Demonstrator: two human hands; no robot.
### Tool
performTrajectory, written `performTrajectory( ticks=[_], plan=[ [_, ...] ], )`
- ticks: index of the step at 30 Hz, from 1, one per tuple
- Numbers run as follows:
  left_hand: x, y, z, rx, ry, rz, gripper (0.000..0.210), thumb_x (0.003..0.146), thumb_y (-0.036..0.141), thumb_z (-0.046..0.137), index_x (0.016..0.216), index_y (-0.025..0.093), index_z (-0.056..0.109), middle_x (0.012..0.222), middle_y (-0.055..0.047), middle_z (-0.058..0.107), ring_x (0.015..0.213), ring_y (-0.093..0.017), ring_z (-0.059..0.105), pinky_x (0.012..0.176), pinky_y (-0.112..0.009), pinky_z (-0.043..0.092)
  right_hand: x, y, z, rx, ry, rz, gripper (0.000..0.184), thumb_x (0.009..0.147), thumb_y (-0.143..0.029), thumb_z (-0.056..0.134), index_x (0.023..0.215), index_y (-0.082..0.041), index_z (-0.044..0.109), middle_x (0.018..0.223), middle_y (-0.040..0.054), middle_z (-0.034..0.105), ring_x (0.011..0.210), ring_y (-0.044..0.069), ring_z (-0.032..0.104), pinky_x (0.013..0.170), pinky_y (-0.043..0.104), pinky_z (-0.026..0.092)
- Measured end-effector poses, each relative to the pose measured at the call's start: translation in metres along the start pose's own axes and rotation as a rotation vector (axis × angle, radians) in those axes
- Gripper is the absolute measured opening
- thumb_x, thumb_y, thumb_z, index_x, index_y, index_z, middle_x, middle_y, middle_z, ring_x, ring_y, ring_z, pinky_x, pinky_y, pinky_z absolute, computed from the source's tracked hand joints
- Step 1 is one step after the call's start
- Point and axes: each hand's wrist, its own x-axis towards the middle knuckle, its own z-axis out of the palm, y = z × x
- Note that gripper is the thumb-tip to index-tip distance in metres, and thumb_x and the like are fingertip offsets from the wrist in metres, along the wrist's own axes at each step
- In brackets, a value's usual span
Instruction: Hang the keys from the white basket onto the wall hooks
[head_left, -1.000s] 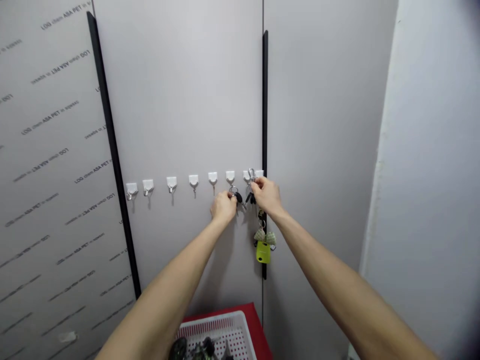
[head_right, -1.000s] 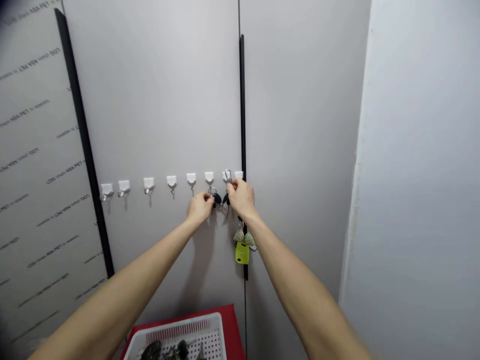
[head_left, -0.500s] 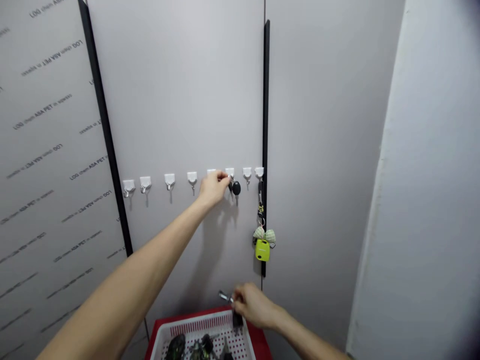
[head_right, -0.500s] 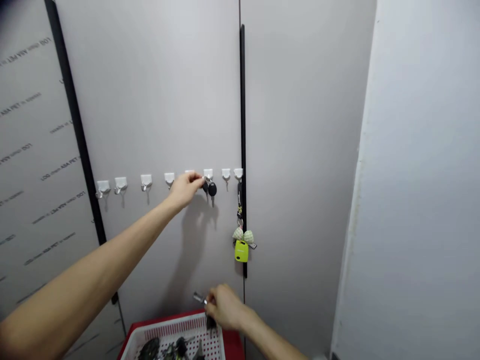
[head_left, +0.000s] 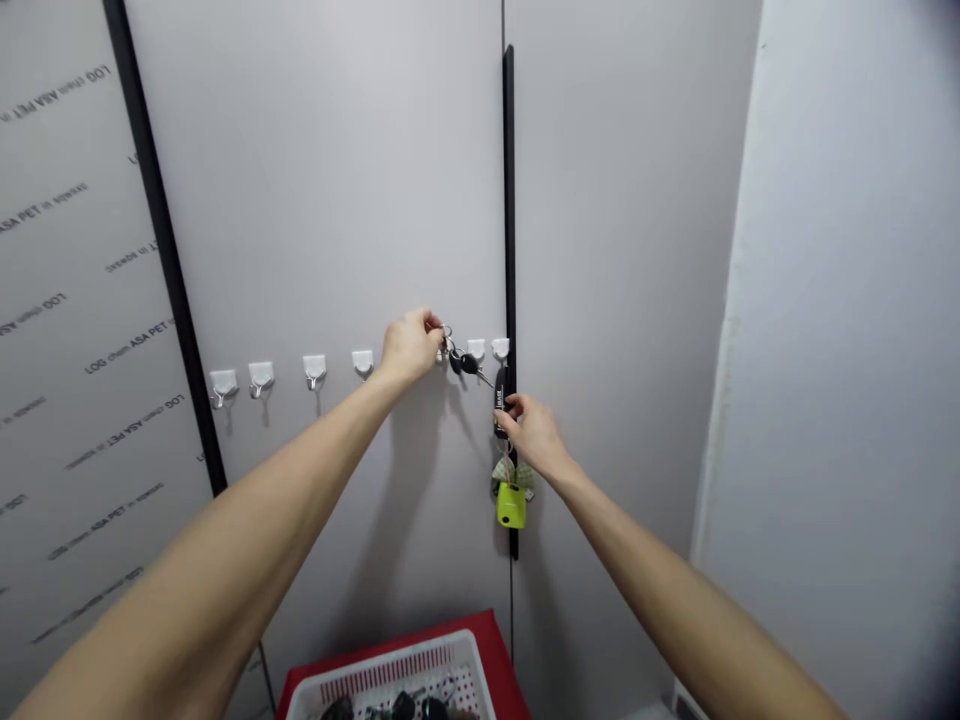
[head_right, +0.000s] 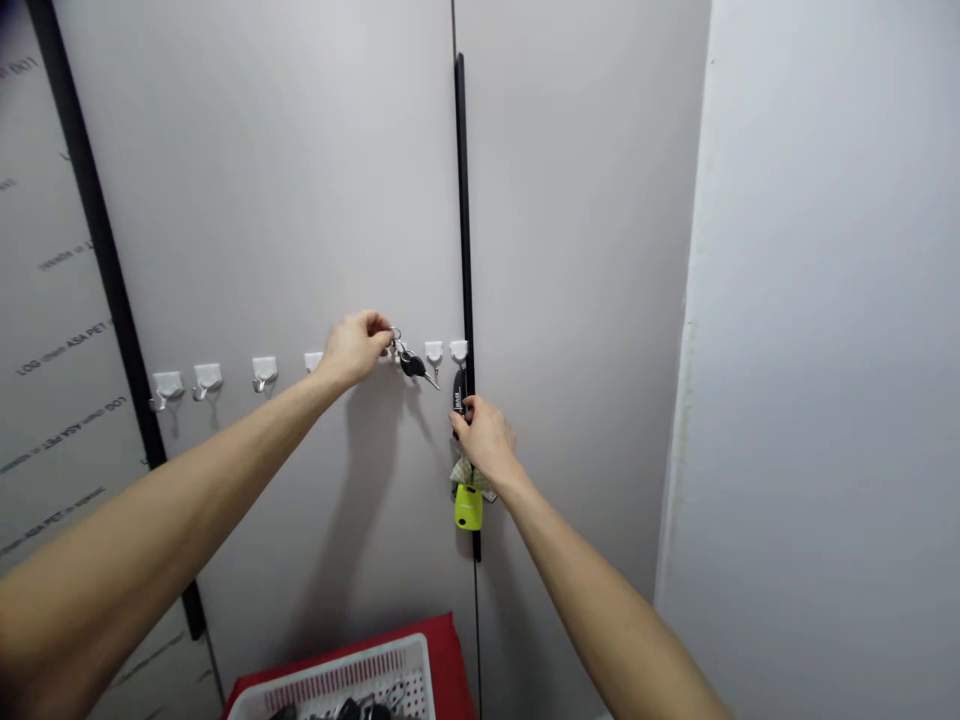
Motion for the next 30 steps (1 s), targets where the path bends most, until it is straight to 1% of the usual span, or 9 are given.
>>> performTrajectory(
  ticks=[5,11,13,18,20,22,25,28,30],
  plan=[
    [0.013,0.005,-0.003,0.191,0.057,0.08,0.015,0.062,0.018,0.043,0.069,0.017,0.056,0.062,-0.002,0.056,0.059,-0.012,0.049,0.059,-0.023,0.036,0.013,-0.003,0.004,-0.182,-0.005,0.083,0.022,0.063,-0.035,0.042,0.076,-0.021,0.052,0.065,0.0036,0.057,0.06,0.016,0.049,0.047,0.023,0.029],
    [0.008,0.002,0.002,0.398,-0.483,0.137,0.008,0.05,0.012,0.051,0.053,0.017,0.056,0.052,0.0,0.054,0.055,-0.012,0.048,0.056,-0.022,0.035,0.021,-0.004,0.0,-0.144,-0.048,0.044,0.012,0.061,-0.024,0.041,0.061,-0.018,0.051,0.057,0.0009,0.054,0.053,0.011,0.046,0.047,0.02,0.028],
    [0.009,0.0,0.002,0.384,-0.425,0.137,0.01,0.053,0.015,0.049,0.058,0.018,0.057,0.058,0.0,0.056,0.057,-0.012,0.048,0.056,-0.023,0.035,0.023,-0.004,-0.002,-0.093,-0.029,0.038,0.011,0.06,-0.023,0.04,0.058,-0.018,0.049,0.053,-0.0006,0.051,0.05,0.009,0.043,0.047,0.02,0.028],
    [0.018,-0.001,-0.007,0.081,-0.003,0.078,0.016,0.061,0.019,0.042,0.07,0.016,0.055,0.068,-0.001,0.057,0.06,-0.01,0.048,0.058,-0.022,0.036,0.037,-0.008,-0.016,0.148,0.21,0.026,0.009,0.06,-0.024,0.04,0.057,-0.016,0.044,0.051,-0.0028,0.045,0.048,0.008,0.039,0.047,0.019,0.028],
    [0.013,0.001,-0.013,-0.065,0.04,0.092,0.015,0.061,0.019,0.042,0.07,0.014,0.053,0.066,-0.001,0.056,0.058,-0.008,0.047,0.058,-0.021,0.037,0.042,-0.013,-0.024,0.296,0.269,0.016,0.009,0.061,-0.025,0.04,0.058,-0.016,0.042,0.05,-0.0037,0.043,0.047,0.007,0.039,0.047,0.019,0.029],
    [-0.004,-0.001,-0.017,-0.178,-0.016,0.091,0.013,0.06,0.019,0.043,0.068,0.014,0.052,0.063,0.001,0.054,0.055,-0.007,0.047,0.057,-0.021,0.037,0.04,-0.022,-0.032,0.449,0.205,-0.024,0.01,0.061,-0.026,0.041,0.059,-0.016,0.04,0.048,-0.0048,0.041,0.045,0.007,0.038,0.045,0.019,0.03],
    [-0.048,-0.017,-0.013,-0.295,-0.208,-0.019,0.008,0.059,0.017,0.044,0.064,0.014,0.05,0.057,0.002,0.051,0.051,-0.006,0.045,0.052,-0.02,0.037,0.019,-0.035,-0.038,0.591,-0.042,-0.106,0.009,0.06,-0.023,0.043,0.058,-0.016,0.038,0.045,-0.0065,0.039,0.041,0.005,0.037,0.042,0.018,0.03],
    [-0.11,-0.051,0.001,-0.398,-0.41,-0.217,0.006,0.059,0.018,0.044,0.061,0.014,0.047,0.051,0.004,0.047,0.047,-0.006,0.043,0.047,-0.018,0.035,-0.016,-0.038,-0.029,0.625,-0.244,-0.102,0.007,0.06,-0.02,0.044,0.058,-0.016,0.038,0.044,-0.0072,0.038,0.04,0.005,0.037,0.042,0.018,0.031],
    [-0.155,-0.077,0.01,-0.433,-0.457,-0.351,0.005,0.059,0.019,0.045,0.06,0.014,0.045,0.049,0.005,0.044,0.045,-0.005,0.04,0.046,-0.018,0.033,-0.043,-0.033,-0.014,0.646,-0.361,-0.042,0.007,0.06,-0.019,0.044,0.058,-0.016,0.039,0.045,-0.0071,0.039,0.04,0.005,0.038,0.042,0.018,0.032]
  ],
)
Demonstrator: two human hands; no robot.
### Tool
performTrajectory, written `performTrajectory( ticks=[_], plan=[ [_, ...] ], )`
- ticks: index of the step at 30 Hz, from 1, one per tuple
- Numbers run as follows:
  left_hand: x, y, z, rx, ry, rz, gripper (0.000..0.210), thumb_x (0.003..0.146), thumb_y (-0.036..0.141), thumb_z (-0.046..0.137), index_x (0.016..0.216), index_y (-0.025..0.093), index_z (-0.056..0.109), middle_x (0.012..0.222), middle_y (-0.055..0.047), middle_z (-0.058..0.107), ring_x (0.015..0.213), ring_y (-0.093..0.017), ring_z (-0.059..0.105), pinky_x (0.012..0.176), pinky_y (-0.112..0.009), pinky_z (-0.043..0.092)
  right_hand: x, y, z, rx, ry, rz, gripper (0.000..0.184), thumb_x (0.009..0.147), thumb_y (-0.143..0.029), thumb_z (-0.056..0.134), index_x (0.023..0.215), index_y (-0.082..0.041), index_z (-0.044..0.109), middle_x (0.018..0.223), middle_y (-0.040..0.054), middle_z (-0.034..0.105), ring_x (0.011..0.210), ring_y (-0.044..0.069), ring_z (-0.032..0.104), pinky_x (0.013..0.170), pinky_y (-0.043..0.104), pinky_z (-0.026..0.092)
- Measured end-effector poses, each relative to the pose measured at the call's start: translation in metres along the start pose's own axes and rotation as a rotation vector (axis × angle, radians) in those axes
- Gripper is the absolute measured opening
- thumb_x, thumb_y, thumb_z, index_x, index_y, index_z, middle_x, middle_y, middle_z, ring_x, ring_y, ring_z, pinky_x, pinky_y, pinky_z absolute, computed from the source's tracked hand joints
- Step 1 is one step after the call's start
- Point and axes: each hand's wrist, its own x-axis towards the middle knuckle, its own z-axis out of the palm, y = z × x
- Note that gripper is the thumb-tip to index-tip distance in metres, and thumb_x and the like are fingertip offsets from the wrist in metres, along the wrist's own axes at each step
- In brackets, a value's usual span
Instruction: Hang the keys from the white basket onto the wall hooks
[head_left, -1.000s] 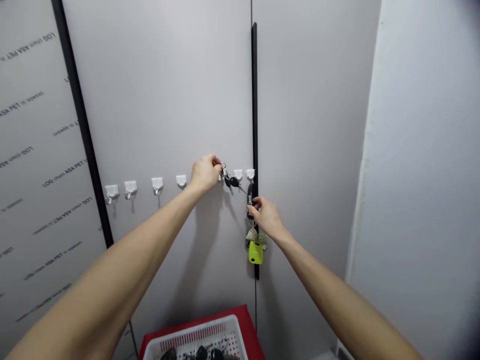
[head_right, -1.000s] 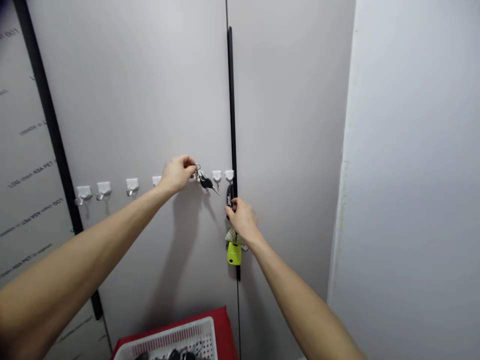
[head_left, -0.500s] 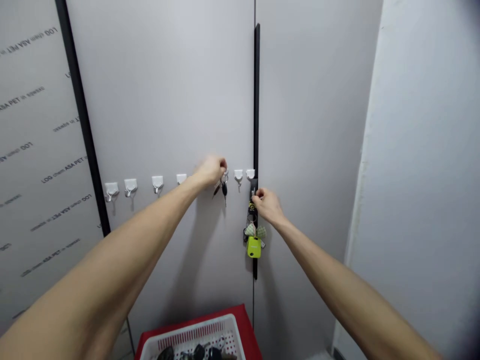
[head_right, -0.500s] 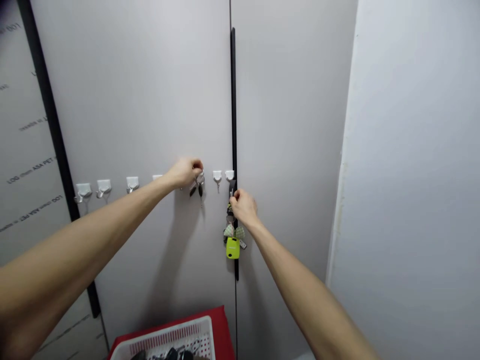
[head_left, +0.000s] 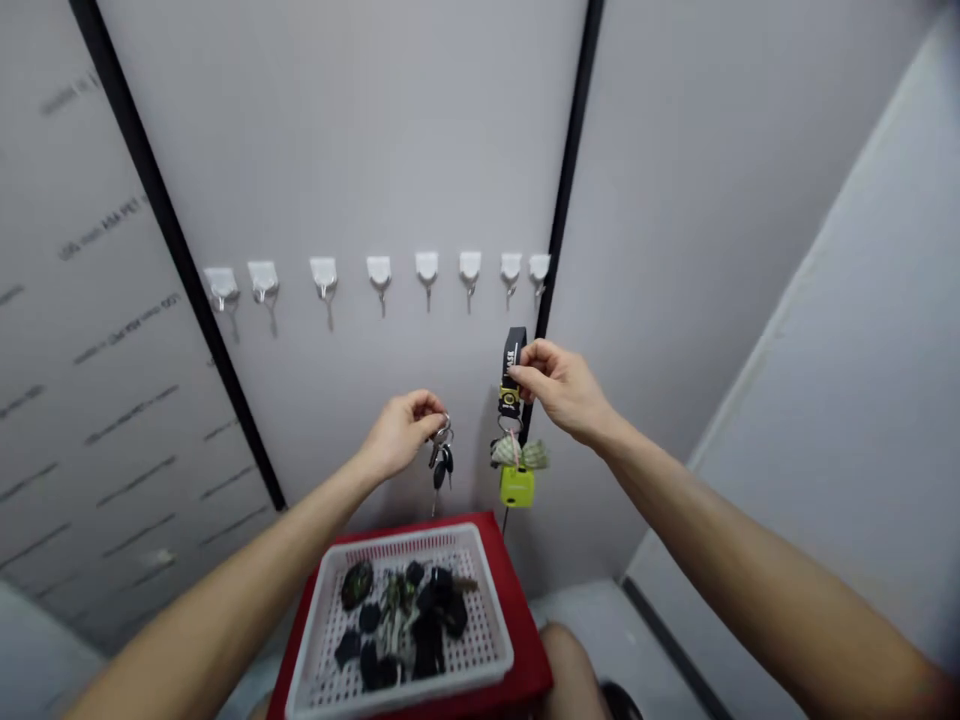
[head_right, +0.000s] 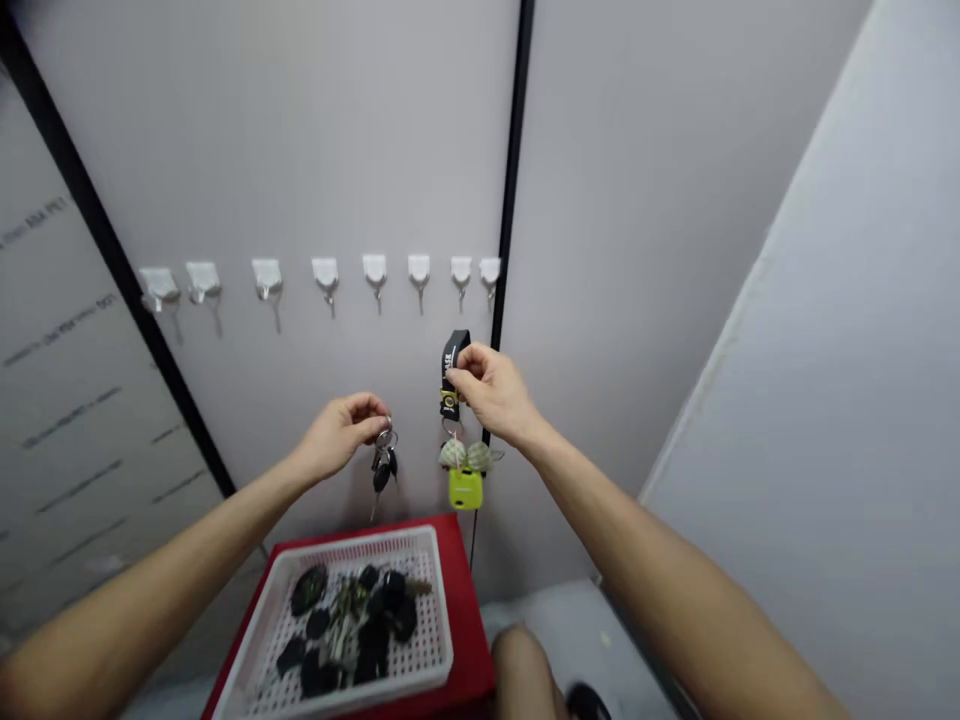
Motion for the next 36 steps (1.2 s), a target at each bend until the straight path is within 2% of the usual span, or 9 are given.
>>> performTrajectory(
  ticks=[4,7,14,20,23,26,30,33,36],
  plan=[
    [-0.055,-0.072,0.012,-0.022,0.042,-0.204,0.009,0.06,0.024,0.044,0.061,0.015,0.044,0.051,0.005,0.043,0.047,-0.006,0.039,0.047,-0.018,0.033,-0.043,0.039,0.04,0.124,-0.219,0.213,0.01,0.06,-0.02,0.044,0.058,-0.016,0.036,0.047,-0.0069,0.039,0.04,0.004,0.037,0.042,0.018,0.032],
    [-0.085,-0.099,0.015,0.017,0.051,-0.294,0.012,0.062,0.027,0.043,0.063,0.015,0.045,0.054,0.004,0.043,0.05,-0.007,0.04,0.05,-0.019,0.032,-0.069,0.06,0.07,0.154,-0.372,0.287,0.009,0.062,-0.021,0.042,0.059,-0.017,0.035,0.048,-0.0065,0.038,0.041,0.005,0.037,0.042,0.018,0.032],
    [-0.11,-0.107,0.026,0.144,-0.113,-0.346,0.008,0.061,0.021,0.04,0.063,0.016,0.046,0.057,0.003,0.047,0.056,-0.009,0.043,0.054,-0.019,0.033,-0.097,0.09,0.109,-0.347,-0.533,0.096,0.003,0.058,-0.016,0.04,0.057,-0.017,0.043,0.051,-0.0032,0.044,0.047,0.007,0.036,0.045,0.019,0.027],
    [-0.107,-0.114,0.033,0.288,-0.265,-0.289,0.014,0.061,0.022,0.039,0.064,0.014,0.051,0.062,0.001,0.053,0.059,-0.011,0.045,0.053,-0.019,0.031,-0.117,0.094,0.102,-0.339,-0.754,-0.087,0.005,0.056,-0.02,0.047,0.052,-0.019,0.049,0.054,-0.0014,0.049,0.052,0.01,0.039,0.047,0.02,0.027],
    [-0.086,-0.09,0.022,0.401,-0.277,-0.286,0.019,0.061,0.029,0.041,0.053,0.014,0.049,0.05,0.002,0.048,0.05,-0.009,0.041,0.045,-0.019,0.026,-0.097,0.079,0.083,-0.225,-0.792,0.041,0.017,0.061,-0.032,0.044,0.055,-0.018,0.052,0.049,-0.0022,0.047,0.045,0.008,0.037,0.041,0.019,0.026],
    [-0.053,-0.039,0.005,0.32,-0.24,-0.219,0.037,0.064,0.043,0.035,0.041,0.014,0.041,0.038,0.004,0.039,0.039,-0.007,0.034,0.042,-0.02,0.024,-0.057,0.051,0.057,-0.009,-0.54,0.238,0.037,0.066,-0.044,0.034,0.047,-0.015,0.046,0.04,-0.0026,0.041,0.036,0.006,0.035,0.037,0.019,0.026],
    [-0.005,0.032,-0.002,-0.066,-0.168,-0.066,0.051,0.069,0.051,0.019,0.034,0.016,0.031,0.032,0.003,0.036,0.033,-0.006,0.034,0.041,-0.02,0.026,-0.009,0.01,0.029,0.519,-0.225,0.234,0.052,0.068,-0.057,0.014,0.039,-0.017,0.029,0.035,-0.0053,0.031,0.029,0.004,0.025,0.035,0.019,0.025],
    [0.019,0.06,0.008,-0.228,-0.118,-0.092,0.054,0.068,0.056,0.015,0.032,0.016,0.027,0.028,0.003,0.033,0.029,-0.005,0.029,0.037,-0.02,0.023,0.007,-0.005,0.02,0.637,-0.244,0.219,0.054,0.066,-0.06,0.006,0.039,-0.017,0.023,0.032,-0.0068,0.024,0.027,0.003,0.018,0.033,0.019,0.022],
    [0.025,0.065,0.021,-0.305,-0.123,-0.125,0.055,0.067,0.057,0.015,0.032,0.016,0.027,0.028,0.003,0.032,0.028,-0.004,0.027,0.035,-0.02,0.02,0.007,-0.005,0.02,0.629,-0.284,0.244,0.056,0.065,-0.062,0.002,0.038,-0.018,0.022,0.03,-0.0069,0.021,0.027,0.004,0.017,0.032,0.019,0.021]
  ],
)
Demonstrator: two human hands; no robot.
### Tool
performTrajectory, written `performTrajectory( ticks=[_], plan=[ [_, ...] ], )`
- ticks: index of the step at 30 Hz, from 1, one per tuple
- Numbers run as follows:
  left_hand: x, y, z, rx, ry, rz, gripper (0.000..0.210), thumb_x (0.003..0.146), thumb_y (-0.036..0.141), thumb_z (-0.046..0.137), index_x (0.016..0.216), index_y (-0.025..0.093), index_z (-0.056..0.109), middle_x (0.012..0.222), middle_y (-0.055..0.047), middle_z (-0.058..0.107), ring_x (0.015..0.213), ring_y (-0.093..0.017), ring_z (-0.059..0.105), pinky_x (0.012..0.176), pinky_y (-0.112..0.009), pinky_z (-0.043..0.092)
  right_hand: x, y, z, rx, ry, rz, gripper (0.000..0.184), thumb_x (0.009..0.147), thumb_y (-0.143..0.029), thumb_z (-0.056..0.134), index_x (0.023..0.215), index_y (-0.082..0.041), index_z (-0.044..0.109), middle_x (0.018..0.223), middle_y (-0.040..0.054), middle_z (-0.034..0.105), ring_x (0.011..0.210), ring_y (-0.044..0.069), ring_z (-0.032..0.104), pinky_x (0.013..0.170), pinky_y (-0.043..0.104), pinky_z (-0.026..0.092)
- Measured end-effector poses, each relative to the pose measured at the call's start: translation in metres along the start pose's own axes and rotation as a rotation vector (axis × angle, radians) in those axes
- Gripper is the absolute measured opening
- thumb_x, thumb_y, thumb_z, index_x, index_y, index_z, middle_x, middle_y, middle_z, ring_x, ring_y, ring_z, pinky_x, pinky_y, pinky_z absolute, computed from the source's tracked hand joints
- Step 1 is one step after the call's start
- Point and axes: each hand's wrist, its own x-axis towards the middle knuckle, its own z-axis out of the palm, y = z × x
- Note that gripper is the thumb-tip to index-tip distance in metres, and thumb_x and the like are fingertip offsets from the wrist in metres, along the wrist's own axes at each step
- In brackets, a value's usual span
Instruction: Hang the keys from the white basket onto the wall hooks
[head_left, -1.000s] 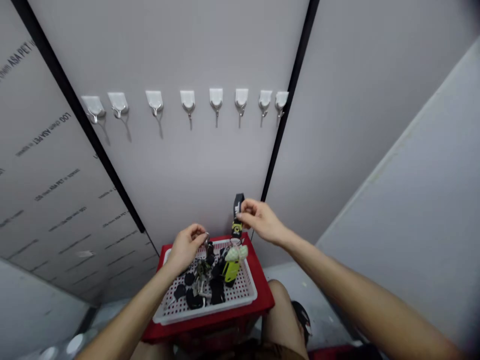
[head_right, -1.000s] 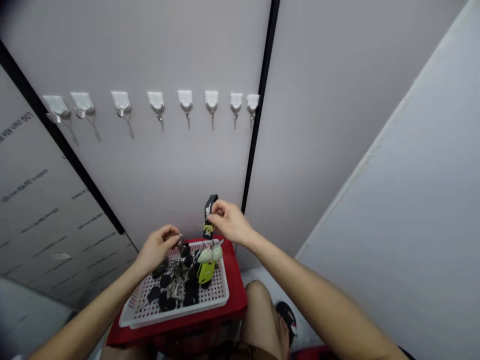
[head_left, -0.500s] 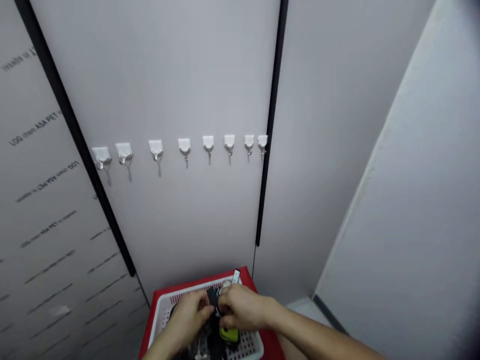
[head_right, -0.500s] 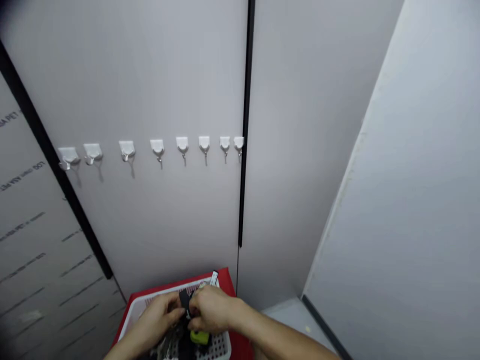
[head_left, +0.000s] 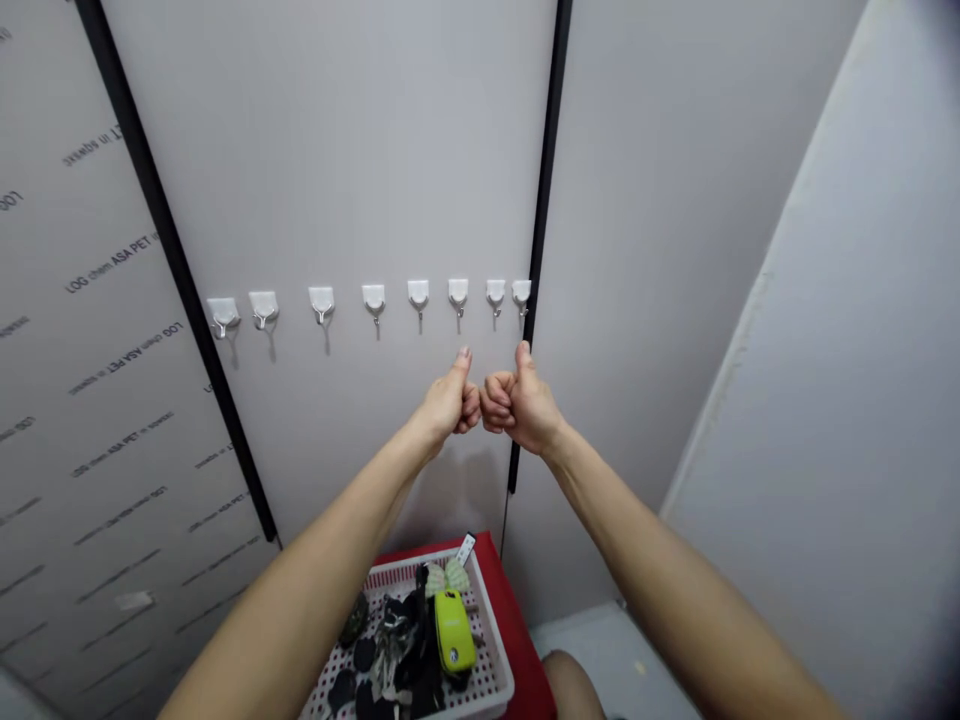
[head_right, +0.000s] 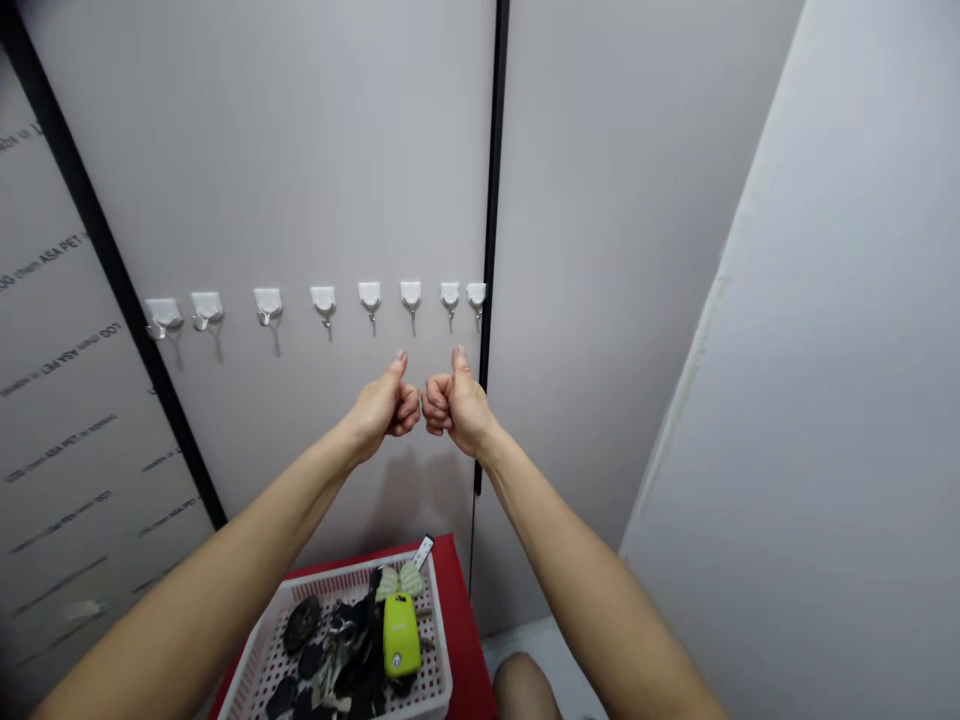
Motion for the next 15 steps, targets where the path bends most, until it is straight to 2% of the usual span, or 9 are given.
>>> performTrajectory(
  ticks=[5,8,11,13,15],
  plan=[
    [-0.003,-0.016,0.004,-0.028,-0.031,-0.031,0.055,0.066,0.058,0.017,0.032,0.016,0.028,0.028,0.002,0.034,0.027,-0.004,0.029,0.035,-0.019,0.02,-0.003,0.017,0.001,-0.03,0.0,0.048,0.055,0.065,-0.062,0.003,0.038,-0.018,0.023,0.029,-0.007,0.021,0.026,0.004,0.017,0.032,0.019,0.019],
    [-0.008,-0.037,-0.001,-0.022,-0.038,-0.064,0.055,0.066,0.058,0.017,0.033,0.016,0.029,0.029,0.003,0.034,0.028,-0.004,0.03,0.035,-0.019,0.022,-0.005,0.035,0.005,-0.104,-0.011,0.091,0.054,0.066,-0.061,0.005,0.038,-0.018,0.023,0.03,-0.007,0.021,0.027,0.004,0.018,0.032,0.019,0.02],
    [-0.022,-0.076,-0.01,0.052,-0.026,-0.109,0.054,0.067,0.055,0.015,0.036,0.016,0.033,0.032,0.003,0.037,0.031,-0.005,0.033,0.038,-0.019,0.026,-0.015,0.07,0.011,-0.31,-0.044,0.12,0.053,0.069,-0.057,0.008,0.039,-0.017,0.026,0.031,-0.0063,0.025,0.029,0.004,0.023,0.034,0.019,0.021],
    [-0.039,-0.112,-0.02,0.162,0.025,-0.142,0.049,0.068,0.052,0.02,0.041,0.015,0.038,0.037,0.003,0.039,0.036,-0.007,0.037,0.041,-0.02,0.028,-0.029,0.1,0.015,-0.563,-0.093,0.11,0.049,0.07,-0.053,0.02,0.041,-0.016,0.033,0.035,-0.0054,0.03,0.033,0.005,0.028,0.037,0.019,0.022],
    [-0.062,-0.15,-0.029,0.333,0.123,-0.145,0.038,0.067,0.045,0.031,0.046,0.015,0.041,0.042,0.004,0.04,0.042,-0.008,0.038,0.045,-0.02,0.029,-0.043,0.129,0.018,-0.849,-0.152,0.077,0.037,0.068,-0.043,0.036,0.048,-0.014,0.043,0.041,-0.004,0.038,0.04,0.005,0.033,0.042,0.019,0.025]
  ],
)
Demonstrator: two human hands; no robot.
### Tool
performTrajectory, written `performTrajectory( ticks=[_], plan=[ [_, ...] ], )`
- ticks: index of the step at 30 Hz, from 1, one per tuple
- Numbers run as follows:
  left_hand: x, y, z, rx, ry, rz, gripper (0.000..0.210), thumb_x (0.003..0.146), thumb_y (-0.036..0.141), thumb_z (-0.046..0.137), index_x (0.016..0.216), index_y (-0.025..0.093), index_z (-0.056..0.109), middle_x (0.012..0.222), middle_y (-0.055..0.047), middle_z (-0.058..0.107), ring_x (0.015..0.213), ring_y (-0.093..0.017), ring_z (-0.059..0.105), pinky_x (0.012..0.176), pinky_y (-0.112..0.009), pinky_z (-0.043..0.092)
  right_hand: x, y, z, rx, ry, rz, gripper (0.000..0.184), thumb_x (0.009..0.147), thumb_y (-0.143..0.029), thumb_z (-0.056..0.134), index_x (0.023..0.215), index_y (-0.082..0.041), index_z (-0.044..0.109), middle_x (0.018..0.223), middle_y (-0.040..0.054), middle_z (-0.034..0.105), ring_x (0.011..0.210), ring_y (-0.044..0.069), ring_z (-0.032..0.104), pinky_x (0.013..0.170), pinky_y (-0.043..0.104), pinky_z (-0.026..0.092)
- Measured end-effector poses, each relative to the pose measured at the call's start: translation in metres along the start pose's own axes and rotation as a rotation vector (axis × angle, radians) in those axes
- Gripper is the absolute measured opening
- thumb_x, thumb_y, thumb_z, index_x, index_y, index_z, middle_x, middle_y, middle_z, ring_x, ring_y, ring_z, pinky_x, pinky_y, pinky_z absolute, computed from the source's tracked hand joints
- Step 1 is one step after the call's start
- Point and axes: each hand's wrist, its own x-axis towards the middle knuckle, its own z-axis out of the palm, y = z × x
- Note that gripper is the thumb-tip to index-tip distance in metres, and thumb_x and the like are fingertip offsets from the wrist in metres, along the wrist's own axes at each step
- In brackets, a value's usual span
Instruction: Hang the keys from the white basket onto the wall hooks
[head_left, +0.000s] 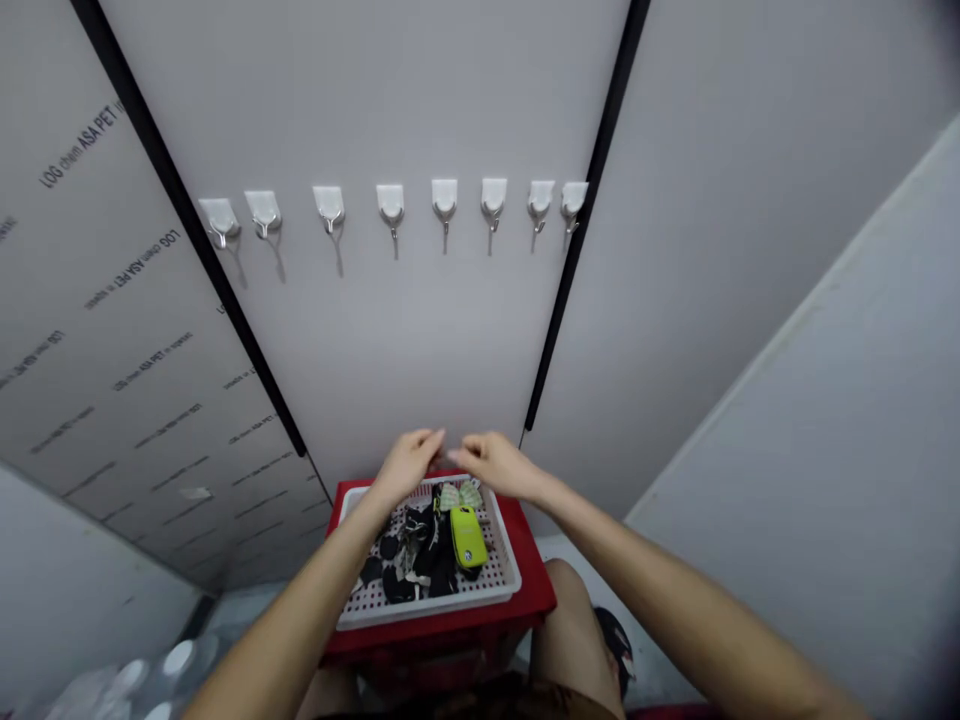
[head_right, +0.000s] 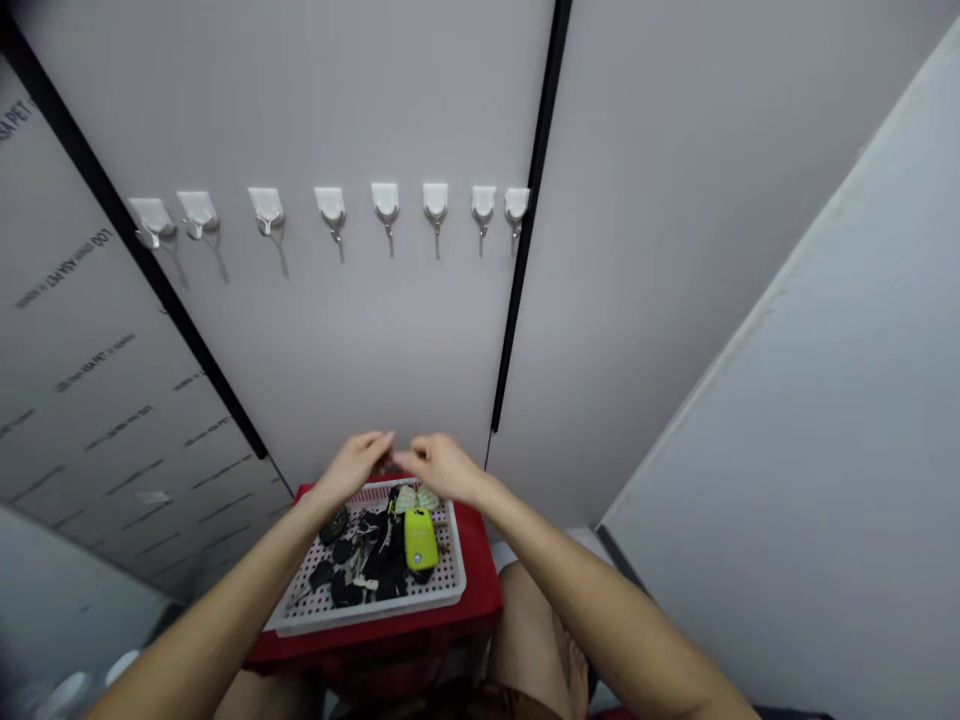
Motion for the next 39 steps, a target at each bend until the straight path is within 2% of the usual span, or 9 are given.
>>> performTrajectory(
  ticks=[3,6,12,20,22,26,30,34,39],
  plan=[
    [-0.029,-0.051,0.005,0.196,0.125,-0.066,0.026,0.066,0.036,0.036,0.053,0.015,0.043,0.048,0.004,0.042,0.049,-0.01,0.039,0.048,-0.021,0.03,-0.011,0.018,0.029,-0.311,-0.037,-0.081,0.015,0.064,-0.028,0.047,0.067,-0.015,0.053,0.065,0.0007,0.052,0.059,0.009,0.042,0.054,0.021,0.031],
    [-0.052,-0.073,0.011,0.247,0.085,-0.013,0.017,0.066,0.03,0.037,0.063,0.016,0.046,0.061,0.001,0.049,0.06,-0.012,0.044,0.057,-0.023,0.033,-0.011,0.022,0.047,-0.487,-0.152,-0.215,0.023,0.06,-0.023,0.051,0.082,-0.018,0.053,0.085,0.0035,0.053,0.08,0.015,0.041,0.067,0.026,0.031],
    [-0.058,-0.075,0.013,0.287,0.034,0.062,0.01,0.063,0.025,0.041,0.063,0.017,0.047,0.069,-0.002,0.051,0.07,-0.015,0.044,0.065,-0.026,0.033,-0.002,0.014,0.067,-0.748,-0.289,-0.284,0.019,0.059,-0.02,0.051,0.078,-0.017,0.054,0.082,0.0056,0.054,0.084,0.02,0.037,0.072,0.035,0.027],
    [-0.056,-0.08,0.011,0.135,0.004,-0.048,0.021,0.069,0.03,0.033,0.061,0.017,0.046,0.059,0.001,0.049,0.059,-0.012,0.044,0.057,-0.024,0.033,-0.001,0.021,0.066,-0.663,-0.276,-0.278,0.019,0.067,-0.022,0.044,0.083,-0.022,0.055,0.084,0.0043,0.053,0.082,0.018,0.036,0.066,0.03,0.027],
    [-0.055,-0.079,0.01,0.069,0.039,-0.08,0.02,0.069,0.03,0.032,0.061,0.017,0.045,0.058,0.001,0.048,0.058,-0.012,0.045,0.056,-0.023,0.034,0.0,0.021,0.064,-0.557,-0.205,-0.251,0.018,0.069,-0.02,0.04,0.078,-0.021,0.056,0.08,0.0035,0.054,0.079,0.017,0.038,0.066,0.029,0.028],
    [-0.048,-0.065,0.01,-0.064,0.173,-0.031,0.017,0.068,0.029,0.038,0.075,0.016,0.047,0.075,-0.002,0.053,0.074,-0.014,0.047,0.069,-0.025,0.035,0.006,0.009,0.048,-0.188,0.098,-0.146,0.021,0.073,-0.02,0.033,0.069,-0.016,0.053,0.064,0.0012,0.052,0.061,0.011,0.041,0.057,0.023,0.031],
    [-0.031,-0.032,0.024,-0.197,0.122,0.13,0.028,0.065,0.028,0.043,0.091,0.016,0.045,0.095,-0.005,0.051,0.088,-0.015,0.043,0.079,-0.026,0.032,0.011,-0.011,0.021,0.066,0.304,-0.109,0.028,0.075,-0.028,0.027,0.061,-0.015,0.048,0.051,-0.002,0.043,0.048,0.008,0.036,0.046,0.02,0.028],
    [-0.014,-0.002,0.048,-0.398,0.016,0.124,0.019,0.068,0.029,0.038,0.07,0.014,0.048,0.065,-0.002,0.052,0.062,-0.011,0.046,0.059,-0.022,0.036,0.009,-0.023,-0.009,0.066,0.47,-0.163,0.026,0.073,-0.029,0.032,0.058,-0.015,0.048,0.053,-0.0012,0.042,0.051,0.009,0.038,0.048,0.02,0.029],
    [0.008,0.041,0.062,-0.631,-0.051,0.066,0.019,0.066,0.032,0.038,0.058,0.016,0.04,0.042,0.006,0.035,0.037,-0.005,0.031,0.04,-0.018,0.026,0.01,-0.029,-0.057,0.043,0.71,-0.049,0.031,0.07,-0.037,0.035,0.047,-0.016,0.042,0.044,-0.0032,0.033,0.043,0.007,0.031,0.041,0.019,0.024]
  ],
)
